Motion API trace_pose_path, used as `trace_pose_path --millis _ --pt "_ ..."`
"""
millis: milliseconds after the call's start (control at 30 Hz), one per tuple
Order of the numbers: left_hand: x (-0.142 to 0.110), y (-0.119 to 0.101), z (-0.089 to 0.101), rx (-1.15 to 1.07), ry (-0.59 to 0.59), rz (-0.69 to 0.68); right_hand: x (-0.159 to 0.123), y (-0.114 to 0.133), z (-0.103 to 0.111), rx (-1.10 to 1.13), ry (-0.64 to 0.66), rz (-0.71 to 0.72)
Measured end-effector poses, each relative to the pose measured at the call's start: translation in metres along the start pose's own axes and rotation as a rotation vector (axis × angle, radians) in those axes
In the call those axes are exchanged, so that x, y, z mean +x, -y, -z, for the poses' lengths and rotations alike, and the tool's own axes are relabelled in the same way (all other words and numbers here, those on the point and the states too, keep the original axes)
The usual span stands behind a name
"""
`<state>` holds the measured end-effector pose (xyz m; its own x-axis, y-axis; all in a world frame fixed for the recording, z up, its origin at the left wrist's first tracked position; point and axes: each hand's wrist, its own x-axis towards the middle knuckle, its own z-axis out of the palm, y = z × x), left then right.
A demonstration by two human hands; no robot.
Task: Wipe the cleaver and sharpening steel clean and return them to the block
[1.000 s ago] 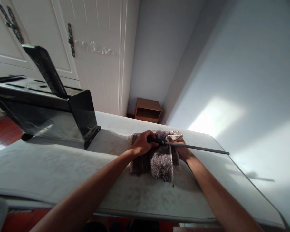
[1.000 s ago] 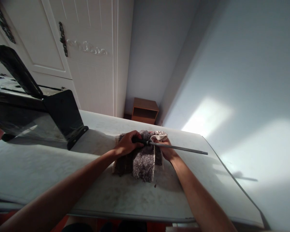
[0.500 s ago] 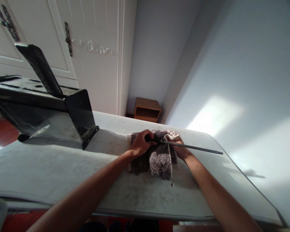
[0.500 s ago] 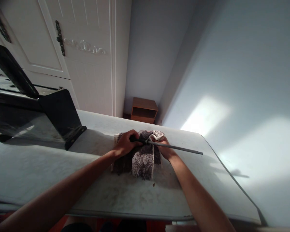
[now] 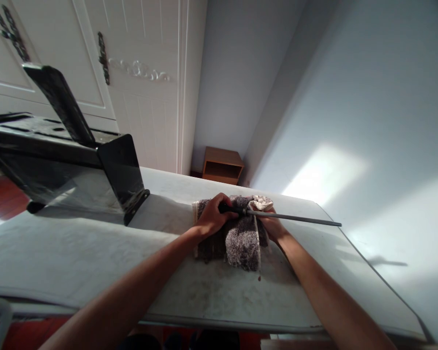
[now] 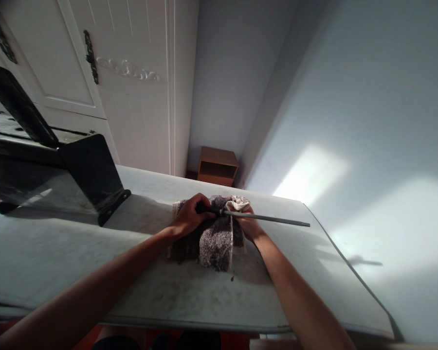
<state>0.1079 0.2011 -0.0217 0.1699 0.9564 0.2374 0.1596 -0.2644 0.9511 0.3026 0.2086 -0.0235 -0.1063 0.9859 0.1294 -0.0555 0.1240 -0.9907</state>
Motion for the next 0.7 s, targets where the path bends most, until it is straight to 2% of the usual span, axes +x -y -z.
trace_pose_path --millis 167,300,700 --pt "-0.0006 0.0018 -0.0024 -0.035 -0.031 -0.009 -0.0014 0.0017 0.0019 0.077 -0.059 -0.120" --pt "0.0001 0.0001 -0.0037 -0.019 -0.014 -0.005 -0.0012 0.0031 0.0024 0.091 -0.057 -0.196" --pt "0.0014 0.0036 -0.0047 0.031 -0.045 0.018 -0.0046 0.0023 -0.0008 0.149 -0.033 -0.172"
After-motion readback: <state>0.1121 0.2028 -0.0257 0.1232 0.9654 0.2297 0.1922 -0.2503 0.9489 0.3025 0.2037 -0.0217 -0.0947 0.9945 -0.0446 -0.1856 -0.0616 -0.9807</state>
